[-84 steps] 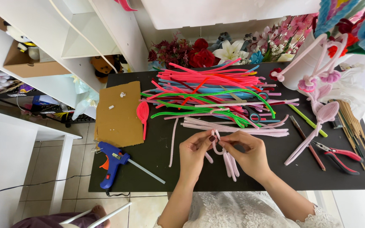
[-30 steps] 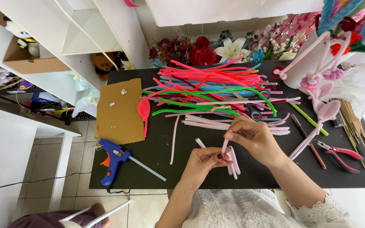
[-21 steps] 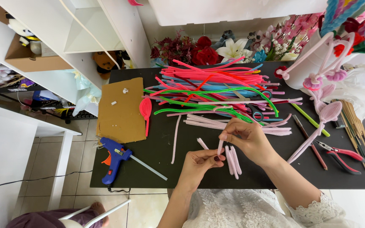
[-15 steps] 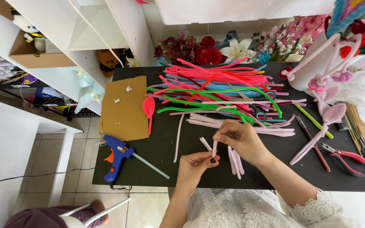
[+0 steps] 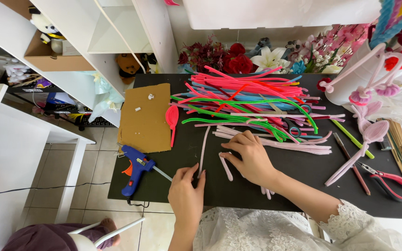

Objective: The person bends and twists pink pipe cleaners into loop shapes, then uses pliers to cut the ends. They repeat this process with multiple pipe cleaners, arranging the finished pieces on the table.

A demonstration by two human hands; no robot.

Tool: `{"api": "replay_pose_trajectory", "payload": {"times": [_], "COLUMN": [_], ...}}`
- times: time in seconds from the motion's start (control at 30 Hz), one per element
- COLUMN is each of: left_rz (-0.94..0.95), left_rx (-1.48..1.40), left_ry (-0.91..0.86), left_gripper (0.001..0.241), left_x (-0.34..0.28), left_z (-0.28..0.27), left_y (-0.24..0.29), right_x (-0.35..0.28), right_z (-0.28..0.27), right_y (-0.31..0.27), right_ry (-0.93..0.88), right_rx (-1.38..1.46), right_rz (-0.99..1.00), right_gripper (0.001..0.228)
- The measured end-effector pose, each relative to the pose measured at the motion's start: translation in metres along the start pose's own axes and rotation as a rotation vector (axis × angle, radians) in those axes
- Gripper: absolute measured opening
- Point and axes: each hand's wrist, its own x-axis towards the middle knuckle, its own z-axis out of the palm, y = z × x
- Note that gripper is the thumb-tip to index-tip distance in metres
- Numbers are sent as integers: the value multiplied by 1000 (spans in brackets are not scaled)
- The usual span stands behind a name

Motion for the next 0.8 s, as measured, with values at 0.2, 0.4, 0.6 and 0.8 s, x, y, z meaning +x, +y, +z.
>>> {"api": "replay_pose_trajectory", "payload": {"times": [0.2,0.4,0.6,0.8], "left_rz": [115,14,167,487], "left_rx": [-257,-460,-577,-578], "left_ry": [190,-66,187,259], "left_gripper": [11,12,12,11], "left_x": [2,-5,-14,-17], "left_z": [-23,-38,-53,-61], "left_y": [25,34,44,47], "right_x": [15,13,15,6], "right_z": [-40,-45,-38,-37], "right_y": [-6,-9,-15,-24], "right_ry": [-200,-172,-313,-461], "right_rx": [572,1022,1000,1492], "right_rz": [475,670,817,696], "right_gripper": [20,47,30,46]}}
